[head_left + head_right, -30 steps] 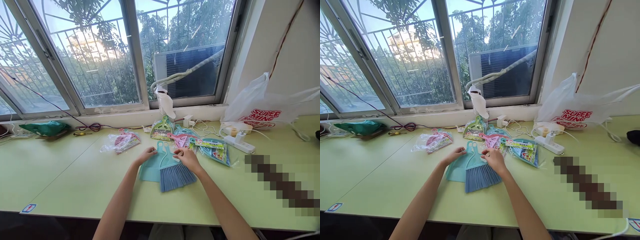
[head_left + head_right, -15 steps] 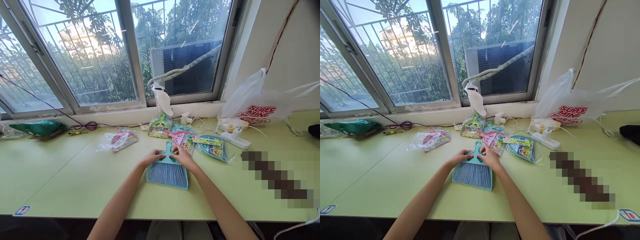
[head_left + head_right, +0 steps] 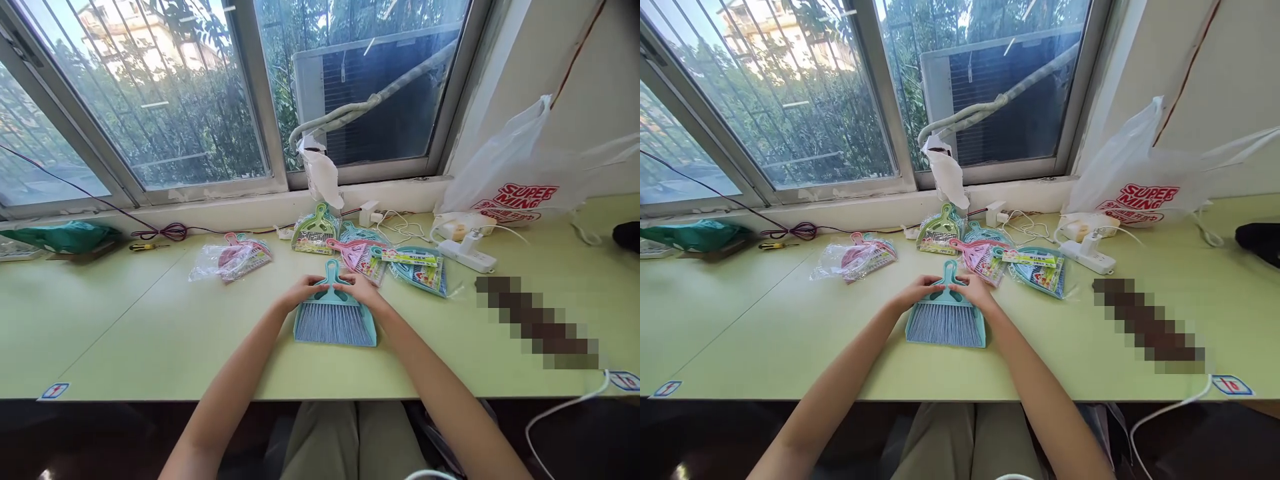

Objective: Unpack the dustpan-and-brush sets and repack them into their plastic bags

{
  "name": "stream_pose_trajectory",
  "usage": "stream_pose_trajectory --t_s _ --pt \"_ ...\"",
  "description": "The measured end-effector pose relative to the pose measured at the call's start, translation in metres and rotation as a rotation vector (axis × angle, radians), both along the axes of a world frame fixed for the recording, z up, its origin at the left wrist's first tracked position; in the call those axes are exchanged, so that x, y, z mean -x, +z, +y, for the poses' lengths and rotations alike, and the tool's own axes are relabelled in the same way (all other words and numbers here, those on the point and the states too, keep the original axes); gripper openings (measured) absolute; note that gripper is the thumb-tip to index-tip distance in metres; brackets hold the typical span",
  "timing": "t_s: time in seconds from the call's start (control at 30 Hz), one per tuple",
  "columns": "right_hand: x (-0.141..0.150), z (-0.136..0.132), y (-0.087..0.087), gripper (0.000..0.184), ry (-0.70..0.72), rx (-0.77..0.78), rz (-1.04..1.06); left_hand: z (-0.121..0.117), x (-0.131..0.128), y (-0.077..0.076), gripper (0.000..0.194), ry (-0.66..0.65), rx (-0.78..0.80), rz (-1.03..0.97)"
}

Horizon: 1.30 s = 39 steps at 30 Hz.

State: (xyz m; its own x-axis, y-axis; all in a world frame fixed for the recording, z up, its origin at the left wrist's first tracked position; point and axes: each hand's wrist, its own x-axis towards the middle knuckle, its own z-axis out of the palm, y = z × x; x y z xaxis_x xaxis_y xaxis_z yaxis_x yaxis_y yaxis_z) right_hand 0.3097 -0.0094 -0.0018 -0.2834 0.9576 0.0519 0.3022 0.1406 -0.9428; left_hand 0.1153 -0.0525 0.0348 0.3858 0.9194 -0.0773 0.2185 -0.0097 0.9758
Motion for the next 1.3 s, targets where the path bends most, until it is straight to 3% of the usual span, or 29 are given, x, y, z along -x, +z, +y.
stream_pose_trajectory --t_s 0.4,0.83,0.97,1.07,1.2,1.3 --pt "0.002 0.005 -0.003 0.041 0.018 0.061 0.128 -0.006 -0.007 0.009 0.047 0.089 0.040 -0.030" --pt "0.004 -0.004 0.013 0.044 -0.023 0.033 0.164 -0.003 -0.008 0.010 0.049 0.167 0.001 -0.050" --pt "0.001 -0.004 0.014 0.037 -0.088 -0.041 0.110 -0.002 0.000 0.008 0.054 0.101 0.199 -0.037" --pt "-0.009 -0.006 0.021 0.033 -0.190 -0.170 -0.013 -0.001 0.007 0.006 0.049 0.093 0.329 -0.018" --pt "-0.032 -0.004 0.029 0.035 -0.511 -0.482 -0.292 0.003 0.011 0.002 0.047 0.158 0.317 -0.122" --pt "-0.050 0.003 0.027 0.043 -0.680 -0.569 -0.460 0.008 0.016 0.002 0.046 0.249 0.269 -0.226"
